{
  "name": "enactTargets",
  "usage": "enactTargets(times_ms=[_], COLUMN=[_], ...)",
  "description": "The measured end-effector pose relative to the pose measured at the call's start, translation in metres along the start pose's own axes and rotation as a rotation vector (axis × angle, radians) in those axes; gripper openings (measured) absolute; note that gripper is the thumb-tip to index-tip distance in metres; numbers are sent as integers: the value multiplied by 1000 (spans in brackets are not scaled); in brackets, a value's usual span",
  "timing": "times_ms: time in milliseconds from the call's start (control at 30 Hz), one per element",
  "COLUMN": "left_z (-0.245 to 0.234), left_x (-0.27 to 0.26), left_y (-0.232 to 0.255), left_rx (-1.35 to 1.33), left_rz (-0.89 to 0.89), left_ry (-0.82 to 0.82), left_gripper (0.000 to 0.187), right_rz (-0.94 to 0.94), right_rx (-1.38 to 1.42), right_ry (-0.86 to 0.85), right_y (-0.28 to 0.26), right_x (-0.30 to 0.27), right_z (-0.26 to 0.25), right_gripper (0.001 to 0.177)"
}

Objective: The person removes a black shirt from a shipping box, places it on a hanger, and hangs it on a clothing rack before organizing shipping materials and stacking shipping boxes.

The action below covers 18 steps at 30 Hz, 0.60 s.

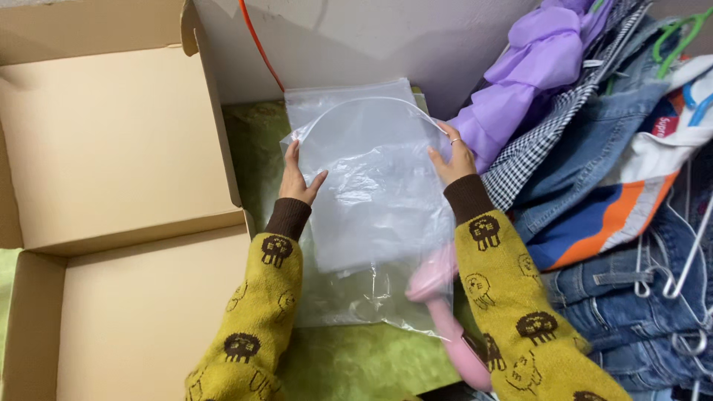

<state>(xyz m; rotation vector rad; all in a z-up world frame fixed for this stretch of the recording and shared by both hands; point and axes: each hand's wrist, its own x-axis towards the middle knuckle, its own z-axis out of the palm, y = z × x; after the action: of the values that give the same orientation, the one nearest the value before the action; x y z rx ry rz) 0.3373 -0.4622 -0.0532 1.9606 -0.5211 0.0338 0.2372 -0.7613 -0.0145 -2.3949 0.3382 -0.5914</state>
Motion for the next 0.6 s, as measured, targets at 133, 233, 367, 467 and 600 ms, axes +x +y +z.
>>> enactTargets(times_ms=[133, 233, 367, 467, 600], left_z=[15, 26, 39, 43, 47], left_x=[31, 52, 78, 83, 88], left_y=[-30, -56, -83, -88, -93], left_rx=[61, 272, 284, 294, 266], left_rz=[-57, -89, -163, -201, -230], left_ry=[-42, -98, -152, -178, -178], left_gripper=[82, 85, 90, 92, 104], right_rz=[27, 16, 59, 61, 126], right_rx=[-63, -93, -101, -95, -55], right_ry=[-35, -54, -110, -135, -211], right_y=[23, 35, 54, 62, 48], right_x=[34, 55, 79, 88, 96], right_z=[26, 42, 61, 74, 79], right_gripper=[57, 63, 63, 64, 74])
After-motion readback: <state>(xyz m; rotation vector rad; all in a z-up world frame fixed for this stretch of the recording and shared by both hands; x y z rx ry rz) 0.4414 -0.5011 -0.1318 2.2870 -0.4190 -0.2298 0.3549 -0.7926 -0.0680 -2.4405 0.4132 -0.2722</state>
